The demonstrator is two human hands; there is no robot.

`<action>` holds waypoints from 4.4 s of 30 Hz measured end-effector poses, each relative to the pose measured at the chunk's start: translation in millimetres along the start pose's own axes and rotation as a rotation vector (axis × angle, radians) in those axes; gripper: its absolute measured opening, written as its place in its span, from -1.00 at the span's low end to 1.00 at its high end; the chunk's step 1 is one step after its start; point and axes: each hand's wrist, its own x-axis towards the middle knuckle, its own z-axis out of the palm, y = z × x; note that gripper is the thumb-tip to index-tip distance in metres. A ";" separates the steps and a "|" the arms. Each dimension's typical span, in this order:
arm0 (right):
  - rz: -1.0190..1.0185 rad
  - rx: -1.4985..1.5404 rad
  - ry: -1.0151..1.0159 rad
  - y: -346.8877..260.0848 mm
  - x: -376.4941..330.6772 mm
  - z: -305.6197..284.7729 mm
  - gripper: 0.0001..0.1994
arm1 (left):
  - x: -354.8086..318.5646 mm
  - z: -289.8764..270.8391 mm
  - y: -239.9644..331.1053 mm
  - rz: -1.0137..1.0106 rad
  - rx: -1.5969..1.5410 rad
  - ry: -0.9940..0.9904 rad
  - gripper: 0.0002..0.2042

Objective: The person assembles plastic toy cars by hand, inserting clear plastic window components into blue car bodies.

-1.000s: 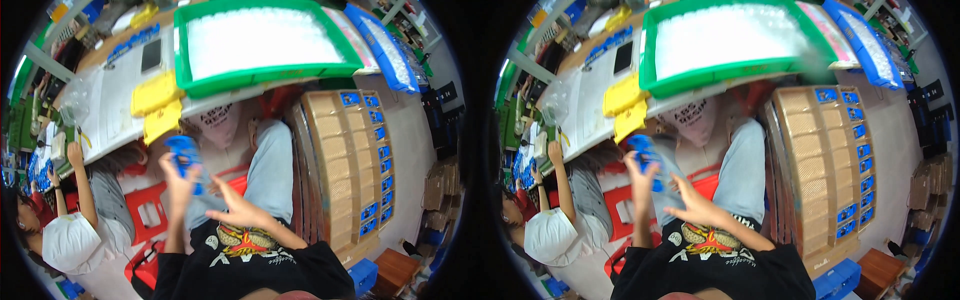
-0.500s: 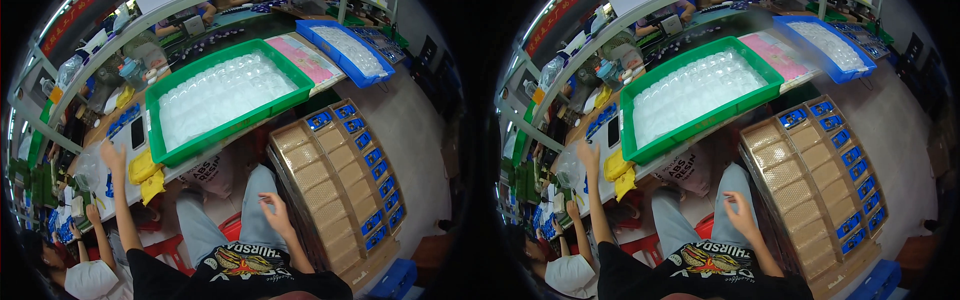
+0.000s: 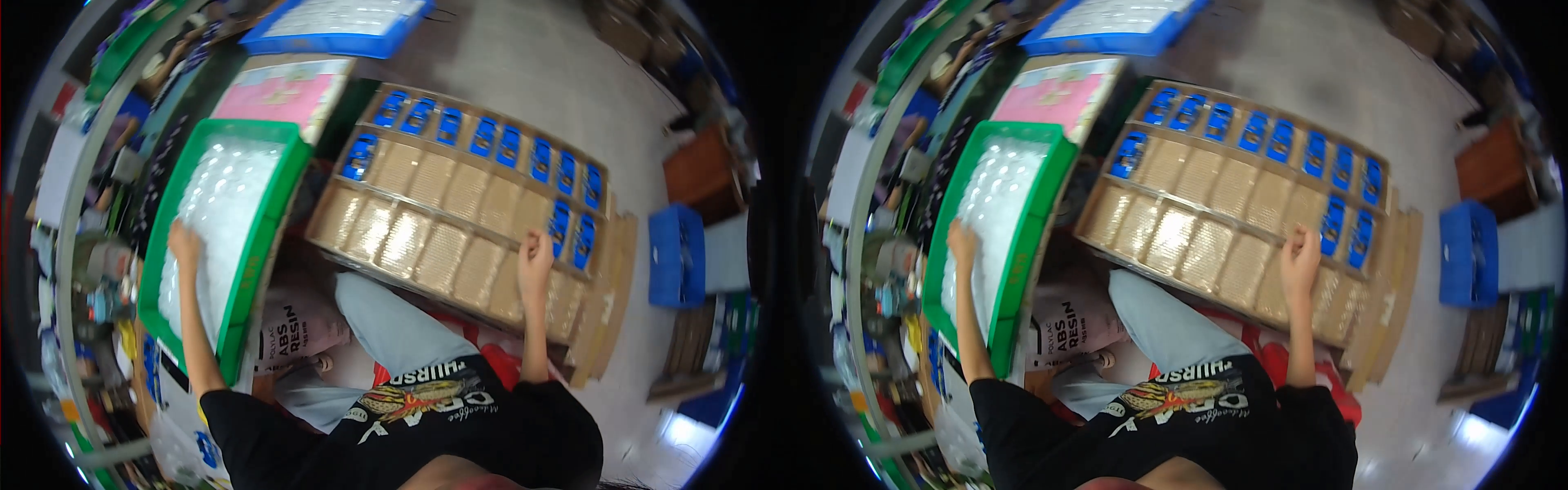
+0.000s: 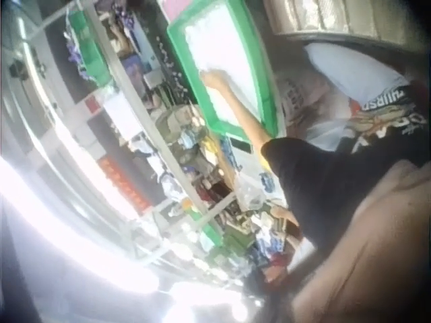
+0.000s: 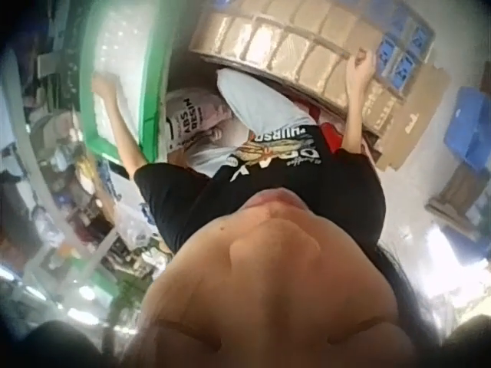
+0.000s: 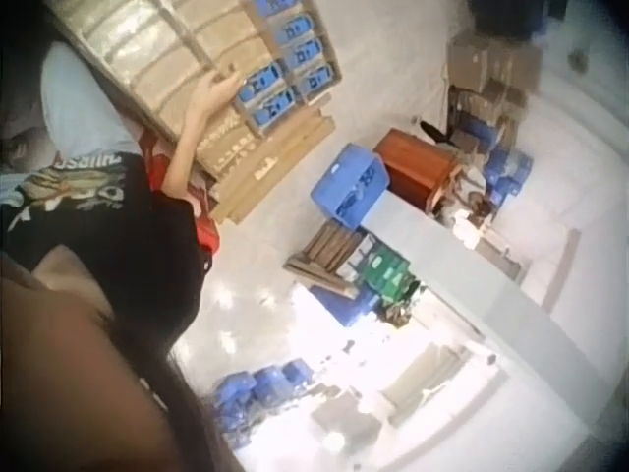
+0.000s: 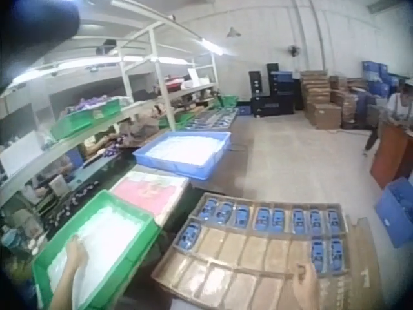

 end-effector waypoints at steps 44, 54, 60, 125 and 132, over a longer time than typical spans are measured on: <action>0.095 0.948 -0.677 -98.5 -91.7 43.3 -0.45 | -343.6 -279.3 104.7 -0.263 -0.248 0.379 -0.75; 0.531 1.052 -1.914 -185.2 -284.3 122.8 -0.42 | -404.2 -293.8 145.5 -0.266 -0.345 0.088 -0.77; 0.566 0.991 -1.970 -188.3 -305.3 118.3 -0.41 | -362.5 -316.4 170.4 -0.223 -0.535 0.277 -0.79; 0.442 1.067 -2.030 -157.5 -270.2 92.9 -0.13 | -294.8 -287.3 222.0 -1.339 -2.269 0.732 -0.89; 0.712 1.233 -1.831 -171.4 -266.6 74.0 -0.10 | -318.6 -234.3 196.3 -1.395 -1.717 0.855 -0.89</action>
